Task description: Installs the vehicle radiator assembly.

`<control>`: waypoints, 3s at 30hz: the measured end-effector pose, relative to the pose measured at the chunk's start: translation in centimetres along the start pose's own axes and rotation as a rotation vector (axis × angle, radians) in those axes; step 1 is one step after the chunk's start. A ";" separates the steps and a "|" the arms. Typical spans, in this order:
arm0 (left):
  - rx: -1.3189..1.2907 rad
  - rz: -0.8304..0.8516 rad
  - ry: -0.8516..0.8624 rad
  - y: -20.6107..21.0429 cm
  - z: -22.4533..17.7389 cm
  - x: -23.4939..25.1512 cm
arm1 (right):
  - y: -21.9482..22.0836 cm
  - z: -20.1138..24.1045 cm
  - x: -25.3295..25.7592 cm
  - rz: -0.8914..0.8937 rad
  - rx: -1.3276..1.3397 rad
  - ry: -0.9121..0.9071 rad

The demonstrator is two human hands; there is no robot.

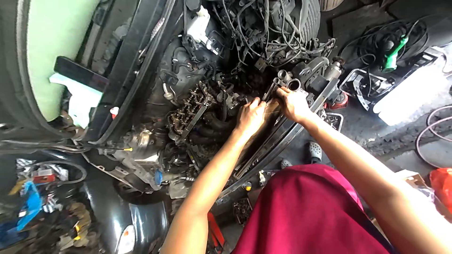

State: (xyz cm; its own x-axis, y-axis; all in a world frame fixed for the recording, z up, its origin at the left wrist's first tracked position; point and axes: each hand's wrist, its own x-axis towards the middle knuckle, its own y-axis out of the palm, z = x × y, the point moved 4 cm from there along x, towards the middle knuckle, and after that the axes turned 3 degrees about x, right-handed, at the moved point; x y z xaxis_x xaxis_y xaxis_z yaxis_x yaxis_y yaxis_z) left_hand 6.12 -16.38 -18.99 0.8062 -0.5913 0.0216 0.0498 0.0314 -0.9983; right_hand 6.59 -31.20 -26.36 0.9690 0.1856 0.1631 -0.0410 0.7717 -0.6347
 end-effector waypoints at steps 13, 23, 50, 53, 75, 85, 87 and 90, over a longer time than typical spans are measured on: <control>-0.062 0.022 -0.015 0.5 1.4 -5.3 | -0.1 -0.7 -2.0 0.018 -0.072 -0.162; -0.342 -0.333 -0.562 -2.9 6.5 -17.9 | -0.4 -0.9 -2.1 0.066 -0.006 -0.269; -0.561 -0.425 -1.204 4.3 8.4 -39.7 | 0.3 3.8 -1.5 0.384 -0.342 -0.225; -0.575 -0.450 -1.228 4.9 8.9 -41.6 | 0.3 3.8 -1.8 0.377 -0.349 -0.169; -0.599 -0.376 -1.099 6.2 13.5 -39.6 | 3.3 9.4 -1.4 0.627 -0.766 0.300; -0.657 -0.395 -1.114 6.7 11.7 -39.2 | 8.5 16.6 0.9 0.524 -0.508 -0.546; -0.669 -0.389 -1.165 6.4 11.1 -39.2 | 10.8 15.8 1.0 0.638 -0.484 -0.685; -0.667 -0.456 -1.262 6.1 10.3 -40.3 | 12.5 14.2 1.1 0.704 -0.424 -0.798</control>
State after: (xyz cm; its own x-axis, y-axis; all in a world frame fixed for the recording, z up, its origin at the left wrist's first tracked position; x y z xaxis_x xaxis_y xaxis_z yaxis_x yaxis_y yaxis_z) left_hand -20.03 15.96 -25.39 0.7781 0.6280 0.0149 0.4401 -0.5281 -0.7262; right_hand 3.73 -12.74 -23.40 0.3263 0.9452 0.0073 -0.2811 0.1044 -0.9540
